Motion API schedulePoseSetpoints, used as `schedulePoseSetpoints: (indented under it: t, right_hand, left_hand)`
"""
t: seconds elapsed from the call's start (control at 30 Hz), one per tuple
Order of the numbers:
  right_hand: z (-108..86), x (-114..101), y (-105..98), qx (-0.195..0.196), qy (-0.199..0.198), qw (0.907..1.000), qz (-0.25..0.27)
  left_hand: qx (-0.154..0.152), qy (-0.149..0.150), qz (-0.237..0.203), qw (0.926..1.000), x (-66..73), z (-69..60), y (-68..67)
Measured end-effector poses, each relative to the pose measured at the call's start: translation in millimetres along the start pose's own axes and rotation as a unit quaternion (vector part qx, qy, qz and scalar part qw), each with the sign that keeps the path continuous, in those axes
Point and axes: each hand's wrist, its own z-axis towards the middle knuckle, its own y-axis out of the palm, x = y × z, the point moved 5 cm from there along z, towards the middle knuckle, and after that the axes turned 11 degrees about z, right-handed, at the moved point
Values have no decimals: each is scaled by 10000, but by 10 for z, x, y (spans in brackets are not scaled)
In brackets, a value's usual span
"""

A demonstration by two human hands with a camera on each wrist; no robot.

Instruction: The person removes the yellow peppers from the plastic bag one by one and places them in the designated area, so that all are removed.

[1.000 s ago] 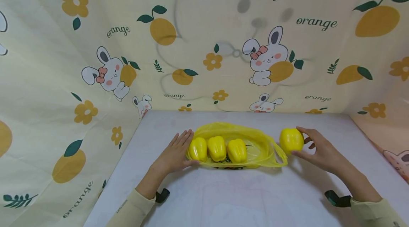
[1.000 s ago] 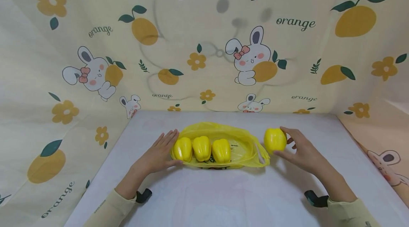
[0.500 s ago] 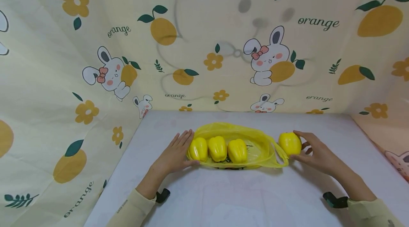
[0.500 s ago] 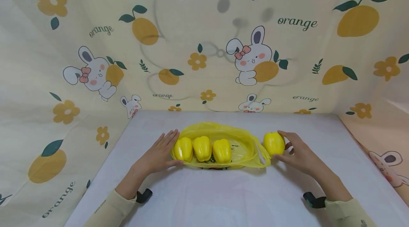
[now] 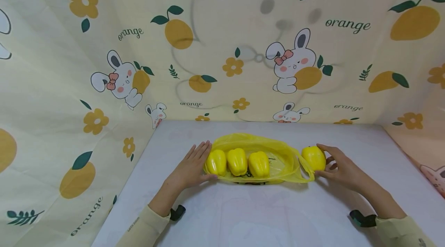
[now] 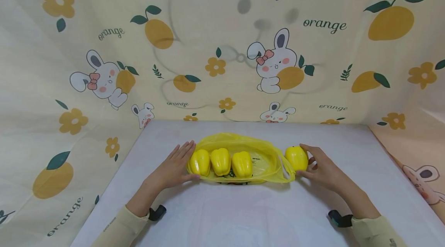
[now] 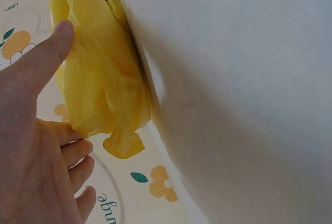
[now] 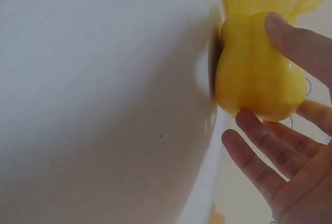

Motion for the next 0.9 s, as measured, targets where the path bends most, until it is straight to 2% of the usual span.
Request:
schedulePoseSetpoints:
  t: [0.33, 0.5, 0.6, 0.8, 0.9]
  right_hand:
    - [-24, -26, 7, -117, 110, 9999, 41]
    - [-35, -63, -22, -68, 27, 10000, -21]
    - [-46, -104, -50, -19, -106, 9999, -118]
    - [-62, -224, -120, 262, -678, 9966, -386]
    - [-67, -270, -137, 349, -793, 9951, -479]
  left_hand:
    - [-25, 21, -49, 10000, 13, -11, -8]
    - [-11, 30, -46, 10000, 20, -10, -19]
    - [-7, 34, -40, 10000, 23, -10, -26]
    - [9, 42, -64, 10000, 19, -10, -23]
    - [27, 56, -90, 9999, 18, -10, -15]
